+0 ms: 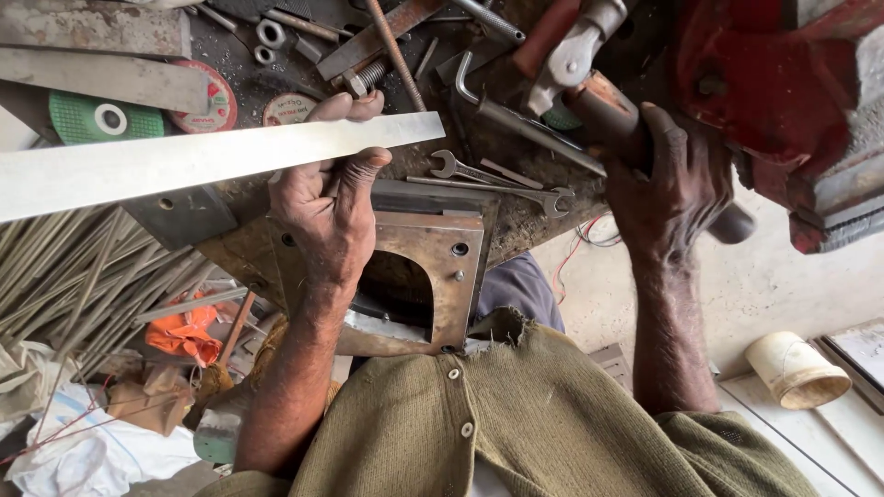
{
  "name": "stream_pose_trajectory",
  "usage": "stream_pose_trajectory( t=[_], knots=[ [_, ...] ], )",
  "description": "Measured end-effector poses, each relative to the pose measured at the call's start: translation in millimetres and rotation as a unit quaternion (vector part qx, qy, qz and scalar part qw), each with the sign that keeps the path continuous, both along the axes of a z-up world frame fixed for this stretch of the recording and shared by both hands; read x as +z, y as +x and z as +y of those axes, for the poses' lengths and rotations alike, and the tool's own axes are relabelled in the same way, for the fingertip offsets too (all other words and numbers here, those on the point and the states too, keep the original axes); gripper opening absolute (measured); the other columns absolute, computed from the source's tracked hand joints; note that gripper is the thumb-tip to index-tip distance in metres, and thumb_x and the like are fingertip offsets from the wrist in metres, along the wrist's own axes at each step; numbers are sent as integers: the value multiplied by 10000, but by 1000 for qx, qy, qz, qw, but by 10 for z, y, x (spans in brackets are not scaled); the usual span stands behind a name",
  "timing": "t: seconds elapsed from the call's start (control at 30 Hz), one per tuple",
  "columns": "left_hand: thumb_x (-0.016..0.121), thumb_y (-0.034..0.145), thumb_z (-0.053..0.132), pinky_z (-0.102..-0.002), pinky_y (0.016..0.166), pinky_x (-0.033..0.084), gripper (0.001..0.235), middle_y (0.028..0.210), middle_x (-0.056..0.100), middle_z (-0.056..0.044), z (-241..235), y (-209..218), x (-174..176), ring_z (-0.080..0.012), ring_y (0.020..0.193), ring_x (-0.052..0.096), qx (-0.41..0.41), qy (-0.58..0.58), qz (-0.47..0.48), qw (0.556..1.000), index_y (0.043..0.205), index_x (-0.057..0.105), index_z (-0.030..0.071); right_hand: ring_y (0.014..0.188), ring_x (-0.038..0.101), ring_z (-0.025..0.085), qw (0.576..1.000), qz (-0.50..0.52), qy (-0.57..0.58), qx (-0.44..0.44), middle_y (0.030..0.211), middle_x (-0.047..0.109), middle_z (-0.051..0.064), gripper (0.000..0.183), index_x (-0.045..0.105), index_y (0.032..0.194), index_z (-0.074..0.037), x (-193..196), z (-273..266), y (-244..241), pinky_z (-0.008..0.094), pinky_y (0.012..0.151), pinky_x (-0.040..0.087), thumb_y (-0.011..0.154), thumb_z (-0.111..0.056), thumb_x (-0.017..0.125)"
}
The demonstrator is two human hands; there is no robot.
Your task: Measuring, filing, and hammering a metal block on a workshop workbench.
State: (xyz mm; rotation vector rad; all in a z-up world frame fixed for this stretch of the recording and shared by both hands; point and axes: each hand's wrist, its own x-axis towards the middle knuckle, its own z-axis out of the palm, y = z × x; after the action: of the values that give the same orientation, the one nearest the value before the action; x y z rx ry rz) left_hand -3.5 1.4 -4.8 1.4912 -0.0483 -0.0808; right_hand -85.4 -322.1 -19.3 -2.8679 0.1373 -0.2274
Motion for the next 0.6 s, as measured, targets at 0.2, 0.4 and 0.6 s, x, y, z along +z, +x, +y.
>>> stream_pose_trajectory(
  t=[0.2, 0.4, 0.6],
  knots=[
    [688, 1100, -16, -287, 995, 668, 375, 1320, 689, -159, -14, 20, 12, -212, 1260, 691, -5, 14, 1, 1000, 1450, 558, 14, 1118, 662, 290, 999, -2, -40, 11, 1190, 704, 76, 484, 682, 1280, -116, -156, -126, -44, 461, 1032, 514, 861, -135, 923],
    [700, 1096, -14, -283, 997, 676, 357, 1323, 709, -144, -26, 47, 21, -195, 1231, 716, -7, 47, -30, 998, 1430, 581, 24, 1174, 622, 324, 999, 44, 16, 18, 1242, 704, 109, 542, 675, 1307, -44, -151, -128, -50, 483, 1081, 489, 805, -117, 865],
    [720, 1073, 23, -286, 1010, 660, 364, 1318, 718, -128, -9, 28, -84, -186, 1221, 710, -18, -2, -7, 1000, 1413, 593, 19, 1253, 607, 320, 998, 6, 55, 22, 1314, 689, 135, 434, 678, 1317, -22, 143, 53, -123, 485, 1146, 489, 953, -99, 902]
  ],
)
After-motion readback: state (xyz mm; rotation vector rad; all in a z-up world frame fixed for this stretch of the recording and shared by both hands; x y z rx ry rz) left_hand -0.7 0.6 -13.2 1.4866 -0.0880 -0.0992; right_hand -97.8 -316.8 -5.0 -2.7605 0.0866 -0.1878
